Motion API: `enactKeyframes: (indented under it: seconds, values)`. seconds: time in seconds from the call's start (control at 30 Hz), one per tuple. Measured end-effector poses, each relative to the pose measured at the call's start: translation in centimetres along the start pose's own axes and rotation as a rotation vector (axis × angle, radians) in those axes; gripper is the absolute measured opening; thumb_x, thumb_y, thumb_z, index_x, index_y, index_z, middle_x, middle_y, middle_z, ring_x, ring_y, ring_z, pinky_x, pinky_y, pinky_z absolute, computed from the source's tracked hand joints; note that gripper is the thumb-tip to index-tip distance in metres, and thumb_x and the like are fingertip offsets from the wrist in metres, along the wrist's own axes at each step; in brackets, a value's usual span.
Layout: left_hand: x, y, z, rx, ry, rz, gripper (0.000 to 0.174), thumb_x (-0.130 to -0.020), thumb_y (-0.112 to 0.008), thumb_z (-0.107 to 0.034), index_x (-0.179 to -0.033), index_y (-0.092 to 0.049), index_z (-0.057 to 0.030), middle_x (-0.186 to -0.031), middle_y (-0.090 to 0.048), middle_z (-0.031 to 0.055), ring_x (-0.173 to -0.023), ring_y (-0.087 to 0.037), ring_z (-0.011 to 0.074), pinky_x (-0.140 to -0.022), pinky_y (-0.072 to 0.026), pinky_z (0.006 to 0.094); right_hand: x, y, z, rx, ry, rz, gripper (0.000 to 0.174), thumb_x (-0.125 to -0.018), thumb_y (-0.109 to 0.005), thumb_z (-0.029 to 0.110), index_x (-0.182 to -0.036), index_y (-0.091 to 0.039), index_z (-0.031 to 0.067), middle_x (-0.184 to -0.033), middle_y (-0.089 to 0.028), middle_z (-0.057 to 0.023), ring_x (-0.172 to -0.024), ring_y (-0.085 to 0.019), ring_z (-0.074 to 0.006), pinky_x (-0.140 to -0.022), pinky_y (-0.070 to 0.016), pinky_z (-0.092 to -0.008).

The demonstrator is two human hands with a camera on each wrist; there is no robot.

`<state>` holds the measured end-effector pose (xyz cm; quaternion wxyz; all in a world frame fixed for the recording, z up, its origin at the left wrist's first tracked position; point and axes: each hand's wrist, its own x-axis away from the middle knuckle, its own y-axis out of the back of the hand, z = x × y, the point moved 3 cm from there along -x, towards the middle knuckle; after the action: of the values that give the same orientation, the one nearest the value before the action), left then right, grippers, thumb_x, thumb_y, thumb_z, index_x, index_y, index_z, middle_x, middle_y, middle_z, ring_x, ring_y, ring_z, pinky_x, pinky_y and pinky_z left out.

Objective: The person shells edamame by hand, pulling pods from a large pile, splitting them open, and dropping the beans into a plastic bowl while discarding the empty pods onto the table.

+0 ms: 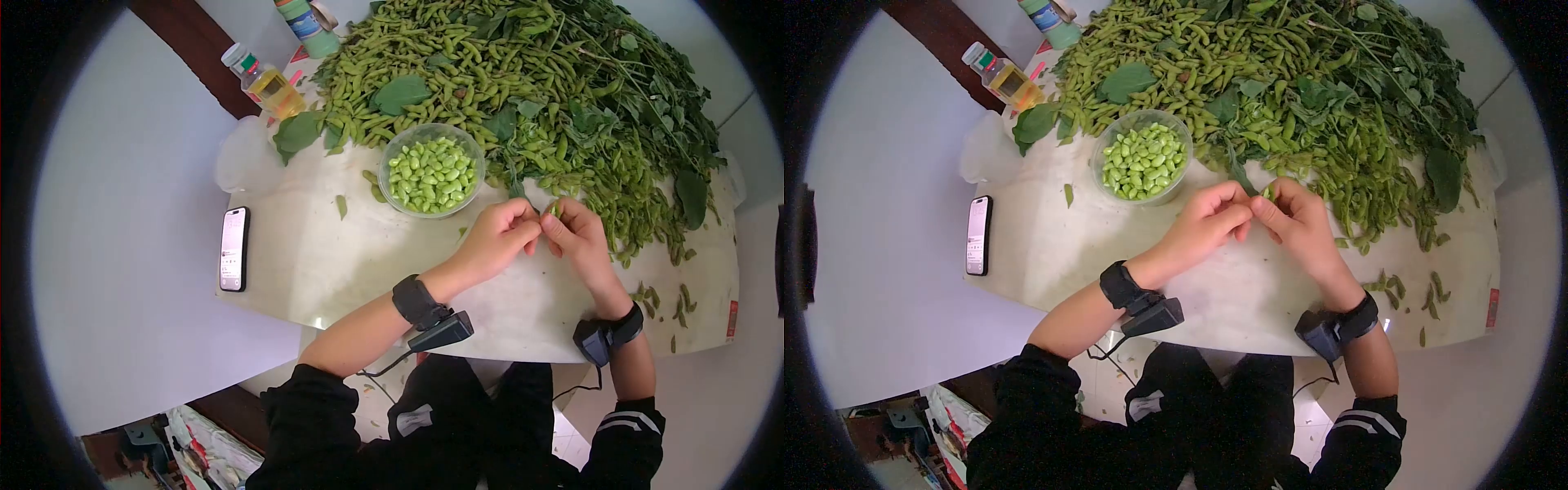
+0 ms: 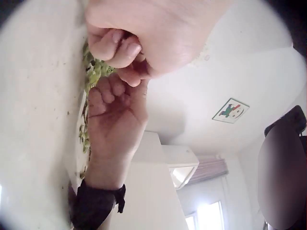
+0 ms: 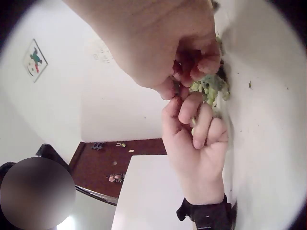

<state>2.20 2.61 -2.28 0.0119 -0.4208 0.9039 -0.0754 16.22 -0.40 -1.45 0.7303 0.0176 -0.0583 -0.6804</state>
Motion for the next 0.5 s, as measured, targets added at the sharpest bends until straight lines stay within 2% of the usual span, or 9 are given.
enactKeyframes:
  seconds: [0.17, 0.23, 0.47, 0.5]
  values:
    - [0.0, 0.2, 0.2, 0.005, -0.045, 0.008, 0.012, -0.084, -0.049, -0.014, -0.074, -0.047, -0.0068, -0.062, -0.050, -0.0020, -0.052, -0.039, 0.0012, -0.044, -0.0262, 0.0164, 0.2, -0.5, 1.3, -0.091, -0.020, -0.005, 0.013, -0.085, -0.054, 0.014, -0.088, -0.049, 0.0016, -0.063, -0.049, 0.0017, -0.050, -0.041, -0.0032, -0.044, -0.0316, -0.0177]
    - [-0.2, 0.0, 0.4, 0.058, -0.025, 0.005, 0.012, -0.084, -0.049, -0.013, -0.074, -0.048, -0.0066, -0.062, -0.050, -0.0023, -0.053, -0.040, 0.0013, -0.044, -0.0266, 0.0162, 0.2, -0.2, 1.2, -0.053, 0.014, 0.068, 0.012, -0.085, -0.052, 0.010, -0.092, -0.049, 0.0011, -0.067, -0.051, 0.0005, -0.053, -0.042, -0.0036, -0.046, -0.0326, -0.0180]
    - [0.1, 0.2, -0.8, 0.019, -0.040, -0.013, 0.011, -0.082, -0.049, -0.011, -0.073, -0.050, -0.0048, -0.060, -0.049, -0.0024, -0.054, -0.042, 0.0026, -0.046, -0.0298, 0.0172, 0.4, -0.2, 2.1, -0.126, -0.020, 0.118, 0.014, -0.085, -0.050, 0.008, -0.097, -0.049, 0.0003, -0.074, -0.052, -0.0009, -0.059, -0.046, -0.0049, -0.052, -0.0379, -0.0183]
    - [0.1, 0.2, -1.0, -0.013, -0.051, -0.028, 0.011, -0.082, -0.050, -0.010, -0.073, -0.051, -0.0044, -0.060, -0.049, -0.0024, -0.054, -0.043, 0.0028, -0.047, -0.0309, 0.0174, 0.4, -0.4, 2.2, -0.136, -0.008, 0.080, 0.013, -0.085, -0.051, 0.008, -0.095, -0.048, 0.0003, -0.071, -0.052, 0.0002, -0.058, -0.045, -0.0041, -0.050, -0.0350, -0.0181]
